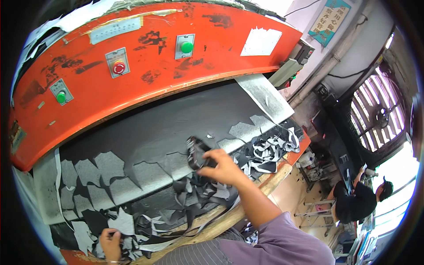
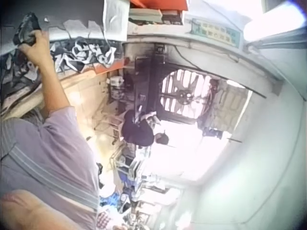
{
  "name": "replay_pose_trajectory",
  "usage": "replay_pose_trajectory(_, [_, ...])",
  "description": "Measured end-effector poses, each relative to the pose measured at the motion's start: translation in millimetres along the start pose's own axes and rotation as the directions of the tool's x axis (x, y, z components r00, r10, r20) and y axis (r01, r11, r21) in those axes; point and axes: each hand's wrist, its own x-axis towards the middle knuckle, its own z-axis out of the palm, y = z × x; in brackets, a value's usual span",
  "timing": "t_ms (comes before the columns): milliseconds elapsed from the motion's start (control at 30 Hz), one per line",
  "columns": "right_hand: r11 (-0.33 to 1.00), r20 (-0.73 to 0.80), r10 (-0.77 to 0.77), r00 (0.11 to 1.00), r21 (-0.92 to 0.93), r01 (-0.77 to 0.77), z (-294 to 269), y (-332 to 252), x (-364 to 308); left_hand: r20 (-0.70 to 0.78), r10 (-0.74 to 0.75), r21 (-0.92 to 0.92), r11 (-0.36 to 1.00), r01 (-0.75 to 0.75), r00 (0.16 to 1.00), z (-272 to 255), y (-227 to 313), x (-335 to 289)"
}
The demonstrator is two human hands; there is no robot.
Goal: Cutting leather pieces using a die and a hydraulic press machine.
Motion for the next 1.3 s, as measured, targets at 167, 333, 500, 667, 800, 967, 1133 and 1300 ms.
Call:
replay_pose_trajectory(167, [0.986,-0.206,0.117,0.971,-0.095,-0.139,-76.5,71.8,61.9,-0.296,0.497,0.840,0.542,-0.025,0.815,48.6,73.4,-20.6])
replay_pose_trajectory(333, [0.954,-0.095,0.135,0.986,-0.257,-0.156,-108.8,61.9,111.2,-0.243,0.418,0.459,0.845,-0.276,0.876,175.9,161.8,-11.3])
replay_pose_trajectory(500, [0.896,-0.111,0.082,0.990,-0.427,-0.122,-103.7,69.4,118.2,0.046,0.529,0.245,0.817,-0.523,0.847,300.6,212.1,23.2])
replay_pose_trajectory(667, [0.913,-0.008,-0.201,0.979,-0.364,0.185,-123.6,118.2,107.0,0.156,0.455,0.061,0.882,-0.468,0.877,377.5,217.2,82.6])
replay_pose_trajectory(800, [0.903,0.040,-0.257,0.966,-0.347,0.254,-138.6,144.0,107.1,0.204,0.515,0.213,0.806,-0.551,0.832,430.2,230.7,128.9])
replay_pose_trajectory(967, [0.892,-0.044,-0.276,0.960,-0.383,0.239,-138.2,157.1,111.2,0.234,0.561,0.325,0.725,-0.607,0.794,456.3,229.7,158.1])
replay_pose_trajectory(1133, [0.892,-0.070,-0.328,0.942,-0.352,0.285,-139.8,162.5,111.8,0.270,0.642,0.307,0.649,-0.696,0.718,450.1,228.4,166.0])
replay_pose_trajectory(1300, [0.860,-0.048,-0.460,0.886,-0.270,0.432,-167.2,154.5,144.9,0.197,0.643,0.187,0.717,-0.672,0.740,445.2,225.1,156.9])
